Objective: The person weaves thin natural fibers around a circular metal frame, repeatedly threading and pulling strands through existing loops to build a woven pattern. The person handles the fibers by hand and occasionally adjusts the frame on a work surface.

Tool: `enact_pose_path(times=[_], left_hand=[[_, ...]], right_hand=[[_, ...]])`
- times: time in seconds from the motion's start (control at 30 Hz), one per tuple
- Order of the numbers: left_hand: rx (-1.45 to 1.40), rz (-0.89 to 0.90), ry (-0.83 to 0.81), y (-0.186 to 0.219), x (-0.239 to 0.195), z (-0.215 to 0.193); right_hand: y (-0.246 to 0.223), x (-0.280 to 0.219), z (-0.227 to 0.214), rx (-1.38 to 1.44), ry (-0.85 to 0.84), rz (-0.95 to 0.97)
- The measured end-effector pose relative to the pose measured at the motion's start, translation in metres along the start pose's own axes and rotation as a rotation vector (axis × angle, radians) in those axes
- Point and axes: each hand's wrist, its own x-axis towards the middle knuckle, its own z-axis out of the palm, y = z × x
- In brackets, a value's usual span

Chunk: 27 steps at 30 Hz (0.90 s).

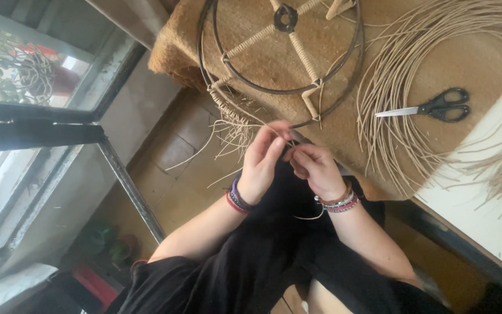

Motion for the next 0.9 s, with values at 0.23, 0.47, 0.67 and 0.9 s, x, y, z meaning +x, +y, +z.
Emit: enact_pose_path(times=[0.23, 0.47, 0.67, 0.9], left_hand=[[-0.789, -0.143, 0.153, -0.014, 0.047, 0.003], [-1.234, -0.233, 0.257, -0.02, 0.082, -0.023], [-1.276, -0.171, 0.241, -0.011, 0.09, -0.039], [-1.256, -0.161, 0.211, -0.002, 0.085, -0.037]], right_hand=[[0.013, 0.008, -0.01, 0.031, 0.046, -0.078], [0.039, 0.018, -0.022, -0.407, 0.152, -0.212], [0.064, 0.029, -0.051, -0.897, 0.187, -0.38], [0.097, 0.049, -0.07, -0.901, 0.215, -0.458]])
